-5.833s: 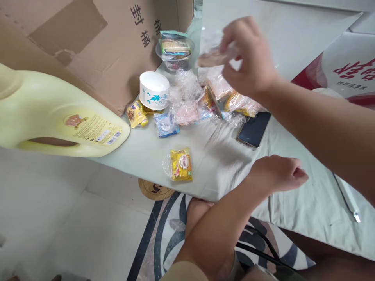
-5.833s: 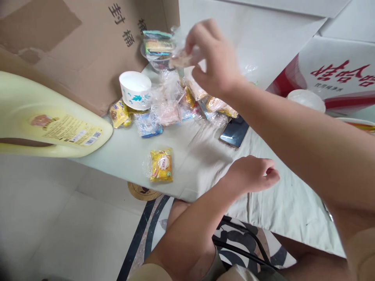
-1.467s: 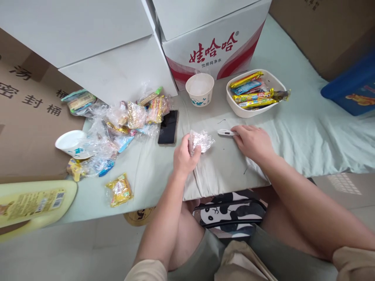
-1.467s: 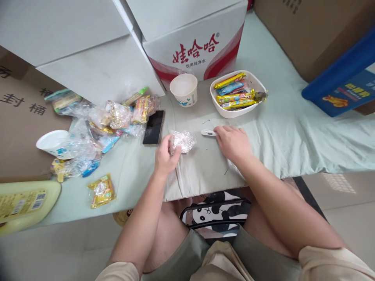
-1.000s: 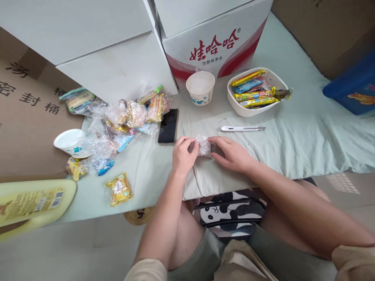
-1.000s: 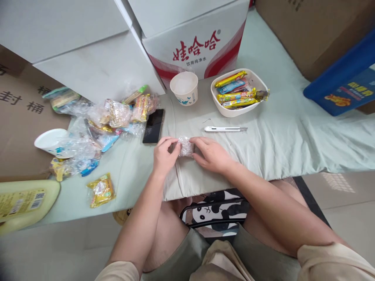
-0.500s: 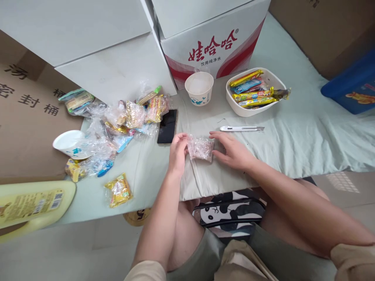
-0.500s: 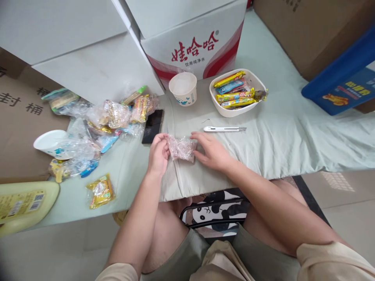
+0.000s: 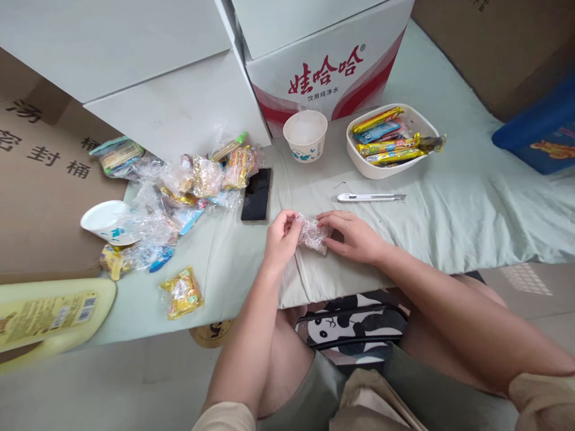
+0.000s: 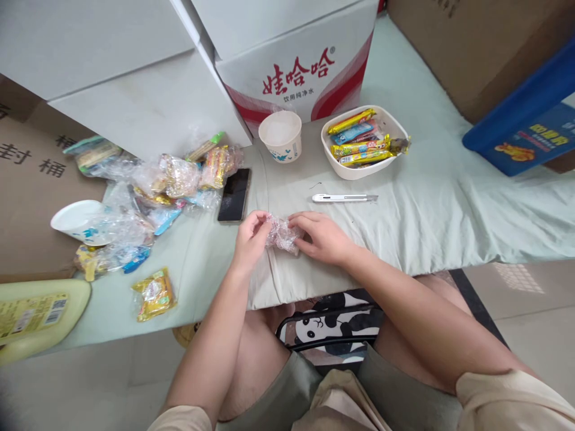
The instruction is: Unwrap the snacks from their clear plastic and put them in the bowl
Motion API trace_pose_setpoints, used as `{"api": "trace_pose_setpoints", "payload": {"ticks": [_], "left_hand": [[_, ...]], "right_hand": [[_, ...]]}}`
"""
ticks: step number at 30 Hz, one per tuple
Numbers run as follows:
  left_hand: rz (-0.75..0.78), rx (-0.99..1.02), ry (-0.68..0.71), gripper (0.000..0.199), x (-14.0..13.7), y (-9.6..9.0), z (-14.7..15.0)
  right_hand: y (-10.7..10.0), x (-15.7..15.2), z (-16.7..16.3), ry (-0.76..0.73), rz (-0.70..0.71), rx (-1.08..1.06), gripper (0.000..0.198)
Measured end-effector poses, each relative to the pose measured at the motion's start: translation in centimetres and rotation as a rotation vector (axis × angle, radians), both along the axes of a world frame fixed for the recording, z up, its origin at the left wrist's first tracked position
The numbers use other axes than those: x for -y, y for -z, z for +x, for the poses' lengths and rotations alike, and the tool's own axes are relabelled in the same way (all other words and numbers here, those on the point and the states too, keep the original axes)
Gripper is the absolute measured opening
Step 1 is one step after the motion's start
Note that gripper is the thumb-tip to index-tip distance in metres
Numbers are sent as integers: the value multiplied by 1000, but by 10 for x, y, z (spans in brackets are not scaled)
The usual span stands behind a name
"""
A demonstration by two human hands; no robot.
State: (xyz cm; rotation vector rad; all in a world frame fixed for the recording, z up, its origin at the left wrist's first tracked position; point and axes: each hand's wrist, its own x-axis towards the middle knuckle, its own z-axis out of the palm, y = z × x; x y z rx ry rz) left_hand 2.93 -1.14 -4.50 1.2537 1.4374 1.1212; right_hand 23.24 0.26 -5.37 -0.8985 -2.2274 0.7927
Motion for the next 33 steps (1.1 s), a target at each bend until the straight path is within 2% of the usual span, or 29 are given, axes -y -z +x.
{"api": "trace_pose_setpoints", "payload": {"ticks": [6, 13, 17, 22, 25, 29, 33], "left_hand": [[-5, 4, 26, 20, 0, 0, 0], [-18, -27, 44, 15, 2, -1, 2], [-11, -51, 68, 12, 4, -3, 5], [-4, -28, 97, 19, 5, -2, 5], [8, -51, 122, 21, 6, 0, 3], [22, -120, 118, 17, 6, 2, 3], [20, -117, 92, 14, 4, 1, 3]], "right_hand": [[-3, 2, -1, 35, -5, 24, 26], [-5, 4, -3, 70, -29, 57, 41], [-3, 4, -4, 60, -9, 54, 38], [0, 4, -5, 83, 16, 90, 38], [0, 4, -5, 95, -17, 113, 41], [2, 2, -5, 131, -71, 158, 31], [3, 2, -5, 136, 24, 81, 21]]}}
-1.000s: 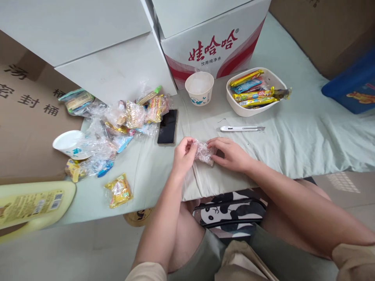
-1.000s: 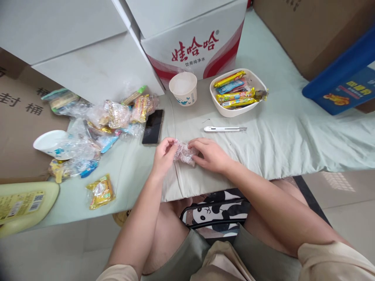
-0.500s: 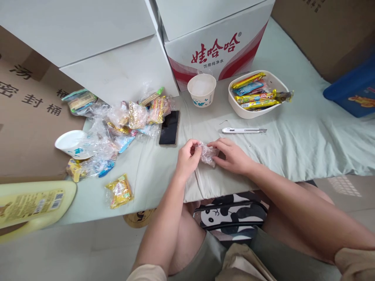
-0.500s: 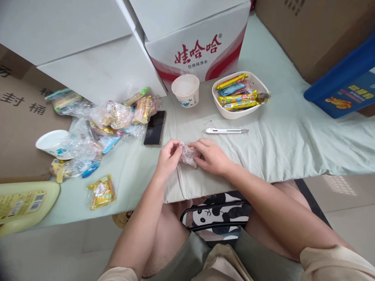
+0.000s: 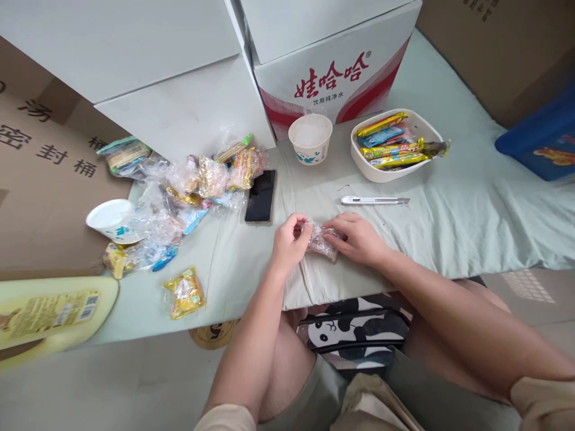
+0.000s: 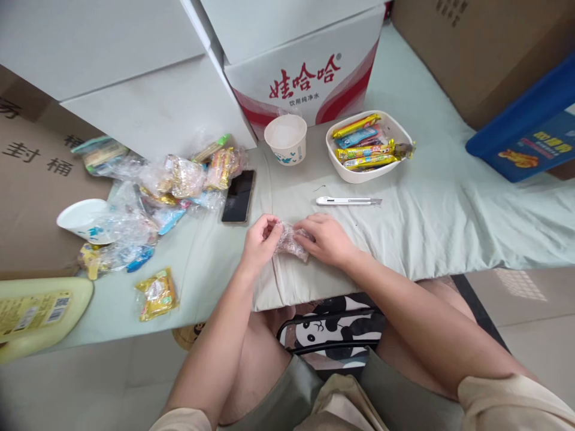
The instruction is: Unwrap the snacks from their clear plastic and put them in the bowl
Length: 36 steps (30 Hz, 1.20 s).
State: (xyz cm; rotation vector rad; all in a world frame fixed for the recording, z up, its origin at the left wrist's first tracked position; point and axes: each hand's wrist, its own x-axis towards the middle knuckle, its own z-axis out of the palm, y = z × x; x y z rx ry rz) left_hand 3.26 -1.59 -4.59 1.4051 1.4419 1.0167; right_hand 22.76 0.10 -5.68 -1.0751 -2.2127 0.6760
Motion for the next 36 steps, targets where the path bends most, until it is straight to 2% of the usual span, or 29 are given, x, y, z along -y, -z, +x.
{"api": "trace_pose_setpoints", "payload": {"ticks": [7, 15, 20, 25, 31, 36], "left_hand": [[22, 23, -63, 14, -3, 1, -1], [24, -14, -46, 16, -2, 0, 0], [10, -37, -20, 15, -2, -1, 1], [14, -200, 66, 11, 2, -4, 1], [91, -470, 211, 11, 17, -17, -2], [58, -482, 277, 18, 28, -21, -8]], "right_hand": [[-10, -1, 5, 127, 82, -130, 13], [-12, -3, 11, -4, 12, -120, 39], [-13, -4, 9, 5, -23, -29, 35], [-10, -4, 8, 14, -40, -10, 31], [-9, -3, 6, -3, -82, -3, 28], [-8, -2, 3, -43, -87, 17, 27]]}}
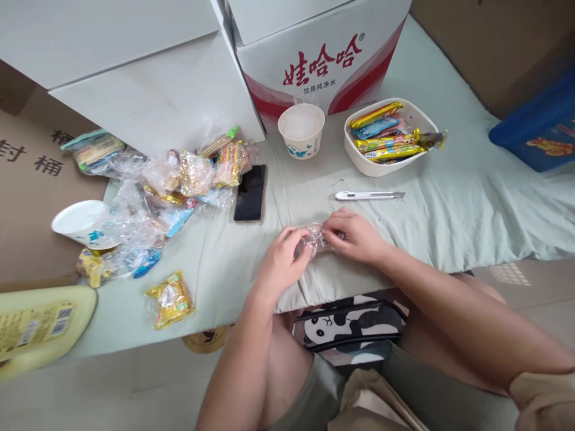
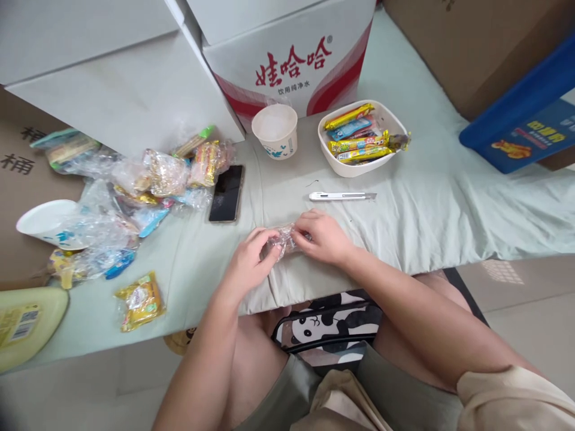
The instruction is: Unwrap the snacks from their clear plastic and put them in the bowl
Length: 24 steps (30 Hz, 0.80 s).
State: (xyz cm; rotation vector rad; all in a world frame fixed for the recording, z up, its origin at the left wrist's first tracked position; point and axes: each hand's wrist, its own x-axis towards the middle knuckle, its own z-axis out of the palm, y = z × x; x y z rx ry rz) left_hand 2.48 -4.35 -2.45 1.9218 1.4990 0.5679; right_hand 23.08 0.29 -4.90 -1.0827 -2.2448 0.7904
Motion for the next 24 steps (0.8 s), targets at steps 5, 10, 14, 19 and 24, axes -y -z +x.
{"api": "trace_pose_setpoints", "payload": {"ticks": [5, 10, 14, 19, 24], "left_hand": [[-41, 179, -105, 9, -11, 8, -2], [-12, 442, -346, 14, -17, 10, -4], [91, 526, -537, 17, -19, 12, -8], [168, 648, -711, 15, -32, 18, -11], [69, 826, -577, 27, -37, 15, -19]], "right_hand": [[-2, -2, -4, 32, 22, -48, 34], [-3, -2, -3, 166, 15, -232, 49], [0, -1, 5, 332, -51, -399, 59], [1, -4, 18, 270, 31, -330, 56], [5, -8, 26, -31, 97, -34, 49]]}}
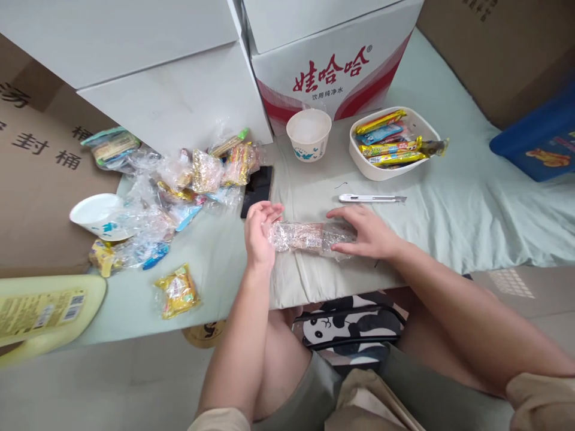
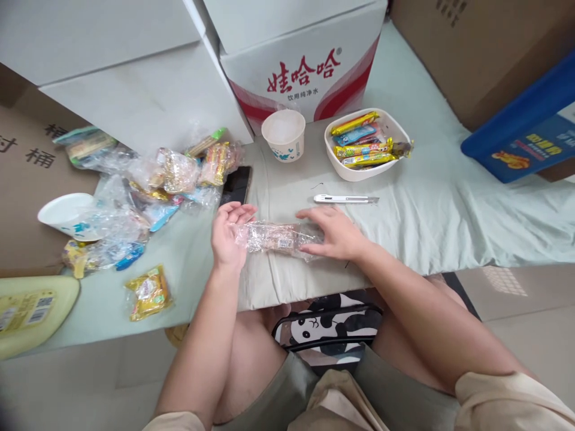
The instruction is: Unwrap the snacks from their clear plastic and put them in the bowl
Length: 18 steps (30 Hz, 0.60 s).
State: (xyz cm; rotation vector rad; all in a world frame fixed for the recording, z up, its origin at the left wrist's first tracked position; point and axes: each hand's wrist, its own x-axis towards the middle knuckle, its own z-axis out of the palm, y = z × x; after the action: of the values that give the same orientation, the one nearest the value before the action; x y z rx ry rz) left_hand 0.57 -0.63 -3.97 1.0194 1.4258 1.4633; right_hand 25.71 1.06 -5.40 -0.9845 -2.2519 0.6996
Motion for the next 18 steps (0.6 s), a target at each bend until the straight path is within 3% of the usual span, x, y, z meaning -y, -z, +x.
{"api": "trace_pose_setpoints", "payload": {"ticks": [4, 7, 12, 18], "left_hand": [[143, -549, 228, 26, 8, -4, -15], [114, -808, 355, 20, 14, -3, -27], [136, -732, 322, 18, 15, 3, -33], [377, -812, 150, 25, 15, 2, -24]], "right_hand": [[4, 0, 2, -50, 82, 132, 16], [3, 0, 4, 5, 131, 196, 17], [-3, -1, 6, 243, 180, 128, 19], [-9, 4, 3, 265, 216, 31, 20]]}}
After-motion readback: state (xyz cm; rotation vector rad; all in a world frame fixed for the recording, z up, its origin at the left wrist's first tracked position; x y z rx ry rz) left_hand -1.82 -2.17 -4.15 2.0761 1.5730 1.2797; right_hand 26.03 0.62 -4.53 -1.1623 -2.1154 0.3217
